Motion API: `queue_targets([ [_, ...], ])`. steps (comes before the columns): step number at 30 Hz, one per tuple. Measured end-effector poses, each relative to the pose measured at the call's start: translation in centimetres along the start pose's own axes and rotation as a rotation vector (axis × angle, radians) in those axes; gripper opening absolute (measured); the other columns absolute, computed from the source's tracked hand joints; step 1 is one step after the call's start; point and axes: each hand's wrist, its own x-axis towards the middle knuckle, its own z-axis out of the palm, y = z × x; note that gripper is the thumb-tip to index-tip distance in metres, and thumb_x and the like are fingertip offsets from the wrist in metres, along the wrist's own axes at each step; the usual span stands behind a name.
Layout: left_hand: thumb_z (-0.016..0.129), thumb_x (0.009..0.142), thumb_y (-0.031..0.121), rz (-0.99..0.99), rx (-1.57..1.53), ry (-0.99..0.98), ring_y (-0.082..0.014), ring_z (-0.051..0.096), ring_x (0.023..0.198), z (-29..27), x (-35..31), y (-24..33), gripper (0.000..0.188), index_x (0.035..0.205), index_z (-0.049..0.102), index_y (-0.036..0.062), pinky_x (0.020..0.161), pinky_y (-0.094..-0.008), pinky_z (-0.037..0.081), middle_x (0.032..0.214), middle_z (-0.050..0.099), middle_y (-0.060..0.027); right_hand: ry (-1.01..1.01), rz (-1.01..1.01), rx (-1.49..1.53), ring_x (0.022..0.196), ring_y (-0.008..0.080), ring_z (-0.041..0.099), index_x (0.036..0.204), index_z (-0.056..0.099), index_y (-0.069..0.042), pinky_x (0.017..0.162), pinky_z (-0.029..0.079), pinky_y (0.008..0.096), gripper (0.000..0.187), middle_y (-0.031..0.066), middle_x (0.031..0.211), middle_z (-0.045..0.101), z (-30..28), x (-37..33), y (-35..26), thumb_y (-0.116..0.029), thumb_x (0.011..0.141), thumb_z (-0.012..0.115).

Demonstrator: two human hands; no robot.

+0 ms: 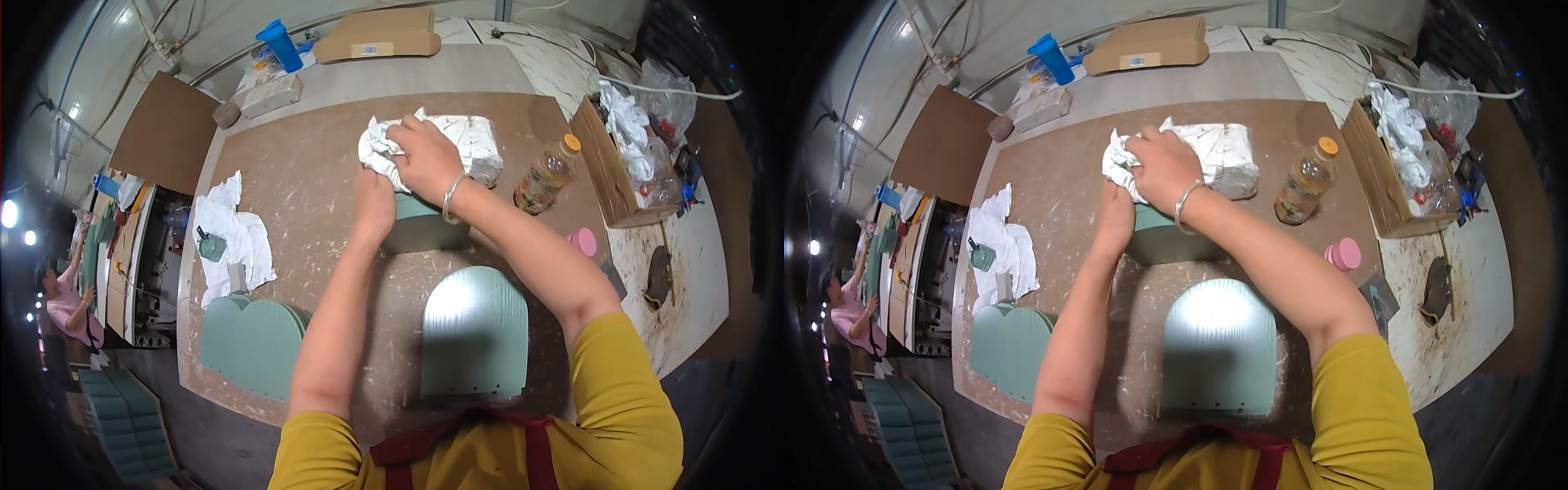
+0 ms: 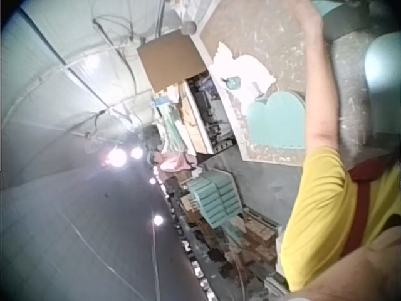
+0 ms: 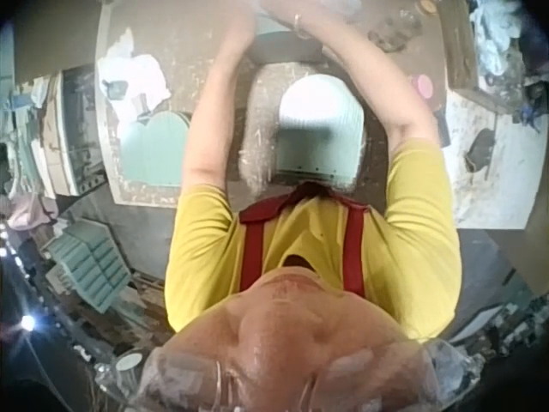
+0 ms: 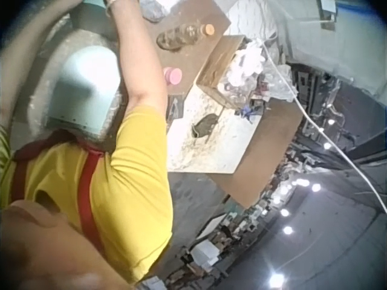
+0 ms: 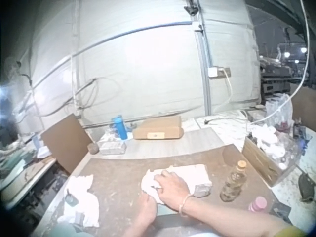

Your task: Cleaning and wiping down stacks of green manufactured furniture components.

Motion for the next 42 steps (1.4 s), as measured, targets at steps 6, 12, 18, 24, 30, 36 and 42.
queue_targets([
  [6, 0.037, 0.093, 0.019, -0.041, 0.396, -0.031, -0.0375, 0.044, 0.116, -0.2, -0.6, 1.5, 0.039, 0.123, 0.047, -0.0030, 0.100, -0.0421, 0.033, 0.124, 0.047, -0.0236, 0.147, 0.358, 0.201, 0.104, 0.0335, 0.054, 0.115, 0.055, 0.002, 0.091, 0.042, 0.0349, 0.035, 0.0202, 0.110, 0.057, 0.5, -7.9, 10.1, -0.013, 0.083, 0.058],
  [12, 0.037, 0.093, 0.019, -0.050, 0.310, -0.048, -0.0377, 0.044, 0.116, -0.5, -0.4, 0.8, 0.038, 0.121, 0.048, -0.0039, 0.100, -0.0416, 0.033, 0.125, 0.047, -0.0242, 0.142, 0.380, 0.510, 0.105, 0.0277, 0.056, 0.112, 0.058, -0.001, 0.090, 0.044, 0.0346, 0.035, 0.0150, 0.112, 0.060, -2.1, -3.7, 2.6, -0.026, 0.087, 0.060],
  [18, 0.037, 0.093, 0.016, -0.052, 0.404, -0.040, -0.0378, 0.045, 0.116, -0.7, -0.6, 0.6, 0.037, 0.123, 0.049, -0.0014, 0.100, -0.0422, 0.033, 0.123, 0.048, -0.0241, 0.113, 0.030, 0.172, 0.087, 0.0343, 0.050, 0.097, 0.054, 0.002, 0.077, 0.042, 0.0375, 0.021, 0.0156, 0.089, 0.050, -0.6, -3.1, 2.5, -0.009, 0.081, 0.061],
  [24, 0.037, 0.093, 0.018, -0.077, 0.212, -0.036, -0.0376, 0.045, 0.115, 0.2, -0.9, 1.3, 0.038, 0.124, 0.047, -0.0011, 0.100, -0.0409, 0.034, 0.122, 0.049, -0.0233, -0.022, 0.014, 0.106, 0.087, 0.0332, 0.050, 0.099, 0.054, 0.002, 0.079, 0.042, 0.0336, 0.020, 0.0152, 0.092, 0.050, -1.4, -1.8, 0.8, -0.004, 0.081, 0.059],
  [30, 0.034, 0.093, 0.019, -0.059, 0.407, -0.023, -0.0384, 0.044, 0.117, -1.0, -0.4, 0.9, 0.040, 0.125, 0.046, -0.0008, 0.101, -0.0420, 0.032, 0.123, 0.048, -0.0245, 0.071, 0.018, 0.239, 0.095, 0.0314, 0.053, 0.105, 0.060, -0.003, 0.083, 0.044, 0.0340, 0.025, 0.0140, 0.095, 0.055, 0.3, -2.1, 3.5, -0.008, 0.081, 0.061],
  [36, 0.034, 0.093, 0.020, -0.076, 0.363, -0.018, -0.0374, 0.043, 0.119, -0.2, 0.4, 0.4, 0.041, 0.125, 0.047, -0.0005, 0.102, -0.0419, 0.032, 0.125, 0.047, -0.0246, 0.009, 0.500, 0.460, 0.101, 0.0294, 0.056, 0.106, 0.059, 0.002, 0.087, 0.043, 0.0335, 0.027, 0.0172, 0.105, 0.059, -3.5, -4.1, 7.3, -0.013, 0.083, 0.061],
  [42, 0.035, 0.093, 0.019, -0.073, 0.244, -0.043, -0.0403, 0.045, 0.117, -0.2, 1.3, -1.5, 0.040, 0.125, 0.047, -0.0022, 0.100, -0.0436, 0.035, 0.125, 0.049, -0.0246, 0.061, -0.057, 0.075, 0.090, 0.0348, 0.052, 0.102, 0.060, -0.003, 0.083, 0.044, 0.0381, 0.025, 0.0168, 0.092, 0.054, 0.5, -0.6, 2.2, -0.016, 0.081, 0.061],
])
